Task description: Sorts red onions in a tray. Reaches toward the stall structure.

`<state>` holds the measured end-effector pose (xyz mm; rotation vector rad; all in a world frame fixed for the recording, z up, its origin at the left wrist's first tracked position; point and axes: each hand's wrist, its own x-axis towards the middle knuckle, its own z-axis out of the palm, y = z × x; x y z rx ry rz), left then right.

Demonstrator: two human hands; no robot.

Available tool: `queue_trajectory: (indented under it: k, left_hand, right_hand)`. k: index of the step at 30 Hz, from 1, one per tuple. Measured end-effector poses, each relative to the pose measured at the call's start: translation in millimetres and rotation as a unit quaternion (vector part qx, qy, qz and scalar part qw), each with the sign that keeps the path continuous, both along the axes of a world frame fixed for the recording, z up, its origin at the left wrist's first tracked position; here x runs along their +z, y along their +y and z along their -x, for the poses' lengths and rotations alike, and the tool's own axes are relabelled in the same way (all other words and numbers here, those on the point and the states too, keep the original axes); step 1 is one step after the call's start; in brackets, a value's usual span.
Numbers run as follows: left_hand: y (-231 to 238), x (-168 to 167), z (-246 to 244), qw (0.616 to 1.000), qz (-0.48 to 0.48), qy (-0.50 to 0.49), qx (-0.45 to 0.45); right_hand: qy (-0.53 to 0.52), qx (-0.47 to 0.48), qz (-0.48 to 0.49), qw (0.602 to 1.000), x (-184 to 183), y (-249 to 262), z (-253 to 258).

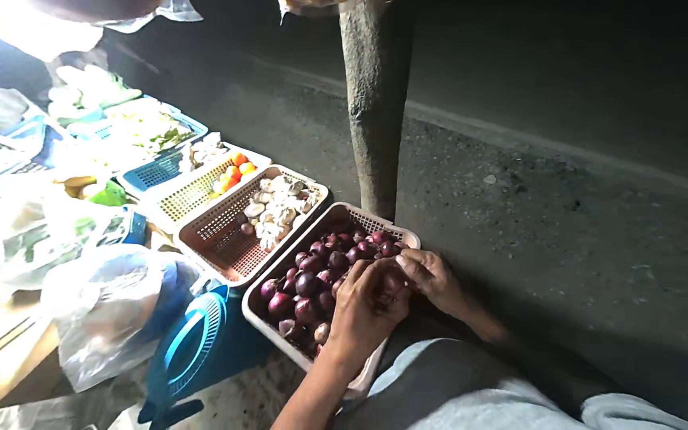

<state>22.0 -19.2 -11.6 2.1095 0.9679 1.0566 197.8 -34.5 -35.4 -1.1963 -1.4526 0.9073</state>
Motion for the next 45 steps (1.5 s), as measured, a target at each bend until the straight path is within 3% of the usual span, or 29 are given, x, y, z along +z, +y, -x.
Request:
queue_trajectory:
  k: [2,4,7,9,11,15,17,20,25,32,35,38,41,45]
  left_hand:
    - [-1.1,-4.3,0.7,0.999,0.042,-0.029,0.000]
    - [-3.5,-6.0,2.5,0.995,0.087,-0.052,0.001]
    - [-11.6,2.4,21.6,0.977,0.178,-0.118,0.017]
    - [-12.9,8.5,41.3,0.955,0.241,-0.174,0.000]
    - [-12.7,7.6,51.3,0.928,0.286,-0.231,-0.048]
    - [-9.3,-4.9,52.1,0.855,0.382,-0.325,-0.131]
    - [-8.9,-7.4,50.7,0.824,0.415,-0.356,-0.147]
    - [-10.0,-11.0,53.5,0.826,0.399,-0.374,-0.138]
    - [-19.8,-10.2,64.4,0.882,0.325,-0.340,-0.033]
    - [-23.2,-16.1,78.7,0.921,0.218,-0.309,0.092]
    - [-20.6,-23.0,87.0,0.964,0.096,-0.197,0.152]
    - [-19.2,-25.9,96.5,0.978,-0.002,-0.051,0.204]
    - [-20.2,-23.7,101.9,0.962,-0.022,0.088,0.258]
    - [-17.8,-26.2,105.9,0.952,-0.016,0.149,0.266]
  right_hand:
    - [-0.191,-0.061,-0.159,0.967,-6.3,2.9,-1.3]
    - [-0.250,-0.127,-0.189,0.941,-10.1,4.6,-2.6]
    - [-0.161,-0.278,-0.025,0.947,-6.8,13.9,-50.5]
    - [-0.163,-0.354,0.032,0.920,-11.9,20.5,-102.7]
    - [-0.231,-0.354,0.075,0.903,-15.6,17.7,-131.9]
    - [-0.322,-0.259,0.266,0.871,-29.8,15.0,-143.3]
    - [-0.325,-0.270,0.255,0.870,-40.6,13.7,-140.4]
    - [-0.290,-0.275,0.198,0.895,-41.0,12.3,-133.3]
    - [-0.256,-0.220,0.123,0.933,-28.3,15.1,-111.0]
    - [-0.258,-0.010,-0.014,0.966,-31.6,16.0,-43.2]
    - [-0.291,0.112,0.018,0.950,-32.6,18.2,-19.3]
    - [-0.317,0.182,0.045,0.930,-40.0,22.6,-7.6]
    - [-0.271,0.176,0.039,0.945,-42.2,23.2,-2.8]
    - [-0.199,0.118,0.055,0.971,-41.1,22.8,-5.0]
